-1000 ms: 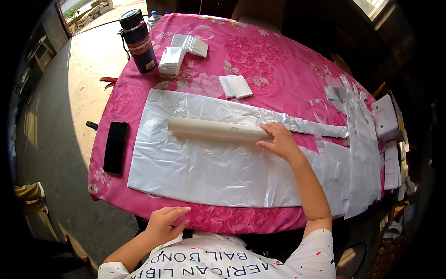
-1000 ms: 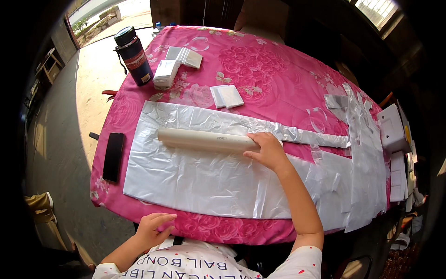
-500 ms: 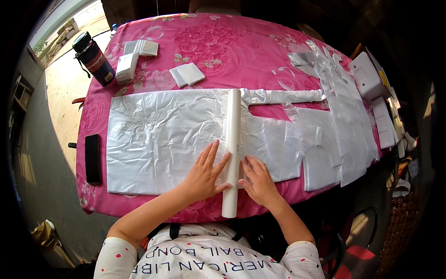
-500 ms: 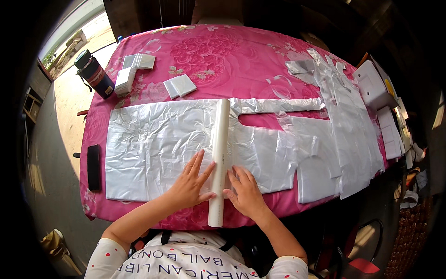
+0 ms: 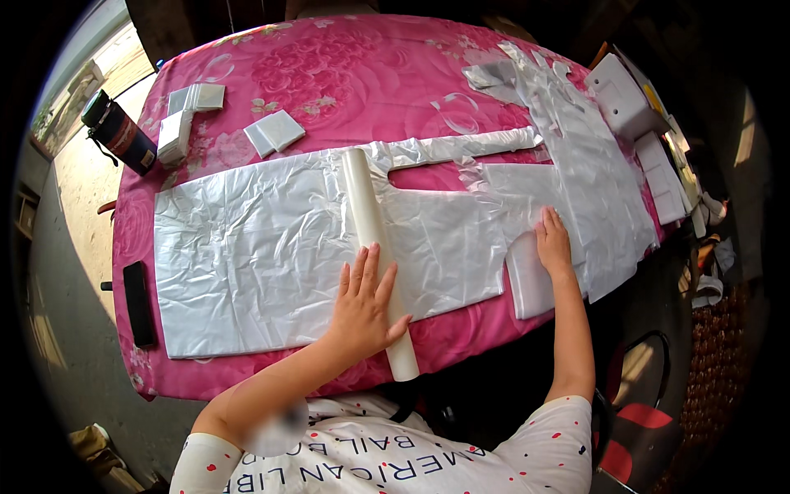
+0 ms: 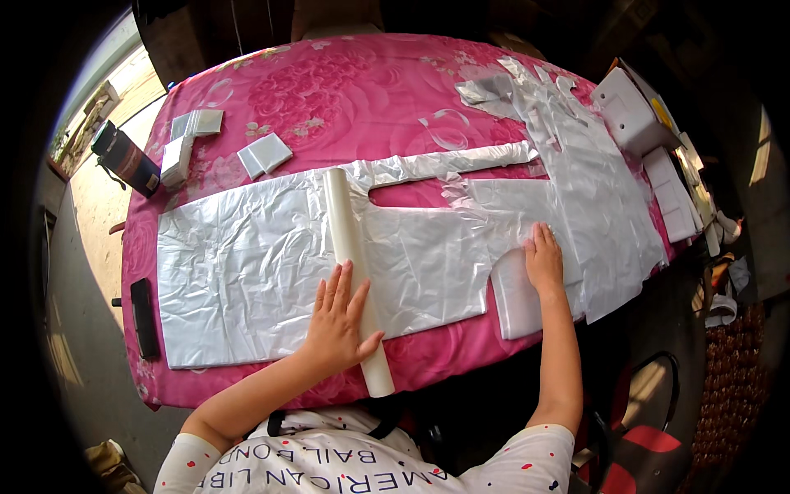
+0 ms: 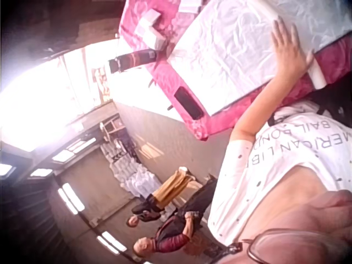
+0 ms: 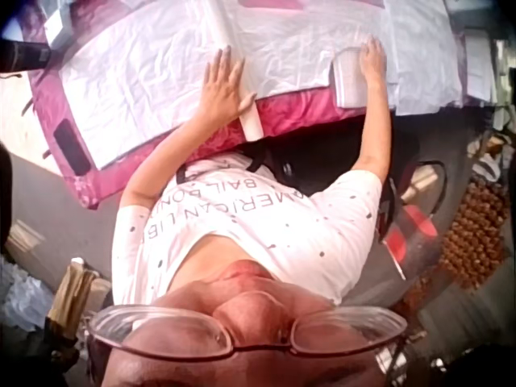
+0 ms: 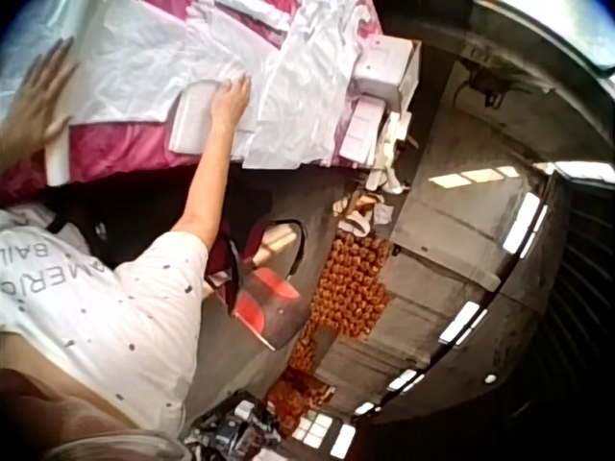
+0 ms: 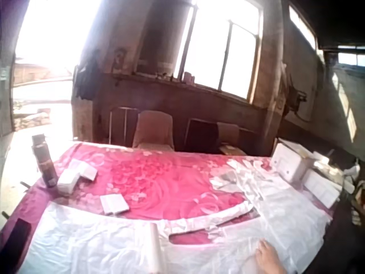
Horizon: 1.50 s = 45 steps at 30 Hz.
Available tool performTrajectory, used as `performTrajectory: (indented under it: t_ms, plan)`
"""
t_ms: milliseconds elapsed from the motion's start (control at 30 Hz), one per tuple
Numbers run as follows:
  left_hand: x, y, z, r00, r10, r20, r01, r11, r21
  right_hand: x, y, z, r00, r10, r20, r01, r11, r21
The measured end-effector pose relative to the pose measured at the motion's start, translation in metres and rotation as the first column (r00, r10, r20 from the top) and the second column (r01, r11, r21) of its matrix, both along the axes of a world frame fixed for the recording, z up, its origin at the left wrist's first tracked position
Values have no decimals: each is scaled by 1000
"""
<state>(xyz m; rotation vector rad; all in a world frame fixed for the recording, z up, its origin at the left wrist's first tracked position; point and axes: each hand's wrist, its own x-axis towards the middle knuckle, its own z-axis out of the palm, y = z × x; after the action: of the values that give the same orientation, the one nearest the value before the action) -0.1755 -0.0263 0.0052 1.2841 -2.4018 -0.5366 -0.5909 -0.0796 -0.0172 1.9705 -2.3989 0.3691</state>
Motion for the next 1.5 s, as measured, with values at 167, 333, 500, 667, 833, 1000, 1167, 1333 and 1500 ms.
performTrajectory:
  t_ms: [167,333,500,667,833,1000,1167,1333,1500]
  plan:
    - [2,1,0,1000,2,1,-2,1000,17,-29,12,-12,984,-176,-20,173,977,-123]
    - [0,1,2,1000,-18,25,17,999,44,-18,20,4,979,-205,-20,195,954,-228]
    - [-2,2,3,999,-40,15,39,997,59,47,22,45,911,-36,410,202,907,-370]
    - [7,0,9,917,-26,-398,49,998,49,205,48,82,680,393,619,-216,914,-344]
    - [44,-19,24,577,468,-669,420,532,735,296,90,84,438,785,438,-761,583,-285]
    - [179,-43,15,599,712,-366,156,345,926,301,134,74,828,473,300,-420,879,-225]
    - [266,-56,18,703,680,-207,-37,326,945,302,145,68,946,77,315,-205,895,396]
    - [283,-78,23,791,609,-62,-201,353,914,288,147,56,878,-20,479,-206,886,415]
    - [282,-74,41,877,468,111,-385,547,743,281,146,60,873,-19,487,-234,860,453]
